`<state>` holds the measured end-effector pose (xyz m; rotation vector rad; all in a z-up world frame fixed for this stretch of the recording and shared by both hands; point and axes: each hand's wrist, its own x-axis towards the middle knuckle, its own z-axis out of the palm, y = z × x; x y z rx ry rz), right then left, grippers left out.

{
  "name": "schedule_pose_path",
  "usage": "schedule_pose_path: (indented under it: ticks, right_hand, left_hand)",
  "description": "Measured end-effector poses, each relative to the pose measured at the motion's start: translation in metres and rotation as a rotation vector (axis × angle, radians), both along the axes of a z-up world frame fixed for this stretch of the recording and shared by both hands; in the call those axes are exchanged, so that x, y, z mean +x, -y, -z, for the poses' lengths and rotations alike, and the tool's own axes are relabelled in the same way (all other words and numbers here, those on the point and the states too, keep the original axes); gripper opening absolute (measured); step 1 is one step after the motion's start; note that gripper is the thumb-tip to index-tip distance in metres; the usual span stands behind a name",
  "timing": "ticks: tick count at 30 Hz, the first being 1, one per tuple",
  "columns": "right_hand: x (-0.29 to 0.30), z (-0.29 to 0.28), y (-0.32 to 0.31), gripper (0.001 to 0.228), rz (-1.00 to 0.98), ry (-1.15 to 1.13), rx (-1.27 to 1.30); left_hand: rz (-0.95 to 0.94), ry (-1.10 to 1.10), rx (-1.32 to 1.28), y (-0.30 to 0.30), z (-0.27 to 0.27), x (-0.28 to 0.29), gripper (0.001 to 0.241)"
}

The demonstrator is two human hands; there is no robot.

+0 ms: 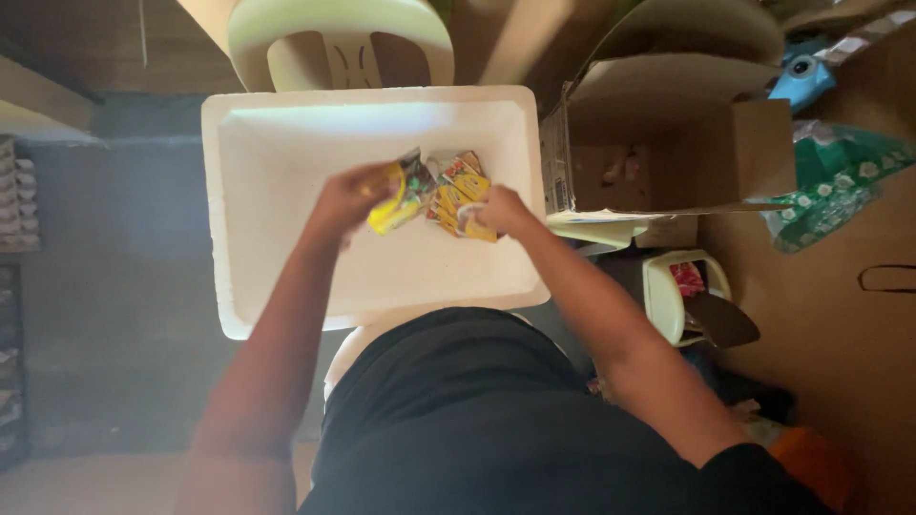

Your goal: The recorder is sorting and organizing various product sachets into containers on a grocery store shelf.

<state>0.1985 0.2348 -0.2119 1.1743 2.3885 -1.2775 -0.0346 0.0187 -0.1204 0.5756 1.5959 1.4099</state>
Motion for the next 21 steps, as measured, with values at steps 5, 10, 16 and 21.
schedule_pose_path:
  ticks: [5, 10, 16, 21]
  right_hand:
    - [0.009, 0.059, 0.000, 0.037, 0.117, -0.004, 0.113]
    - [-0.005, -0.011, 0.005, 0.049, 0.437, 0.108, -0.004]
    - [-0.026, -0.133, 0.028, 0.029, 0.087, -0.573, -0.445]
    - [-0.012, -0.199, 0.021, 0.038, 0.089, -0.720, -0.695]
  left_hand:
    - [0.119, 0.094, -0.084, 0.014, -0.019, 0.030, 0.073]
    - [0.142, -0.242, -0.171, 0.016, -0.056, 0.039, 0.062]
    - [0.207, -0.406, -0.248, 0.014, -0.068, 0.046, 0.033]
    - [0.151, -0.559, -0.120, 0.000, -0.133, 0.047, 0.030]
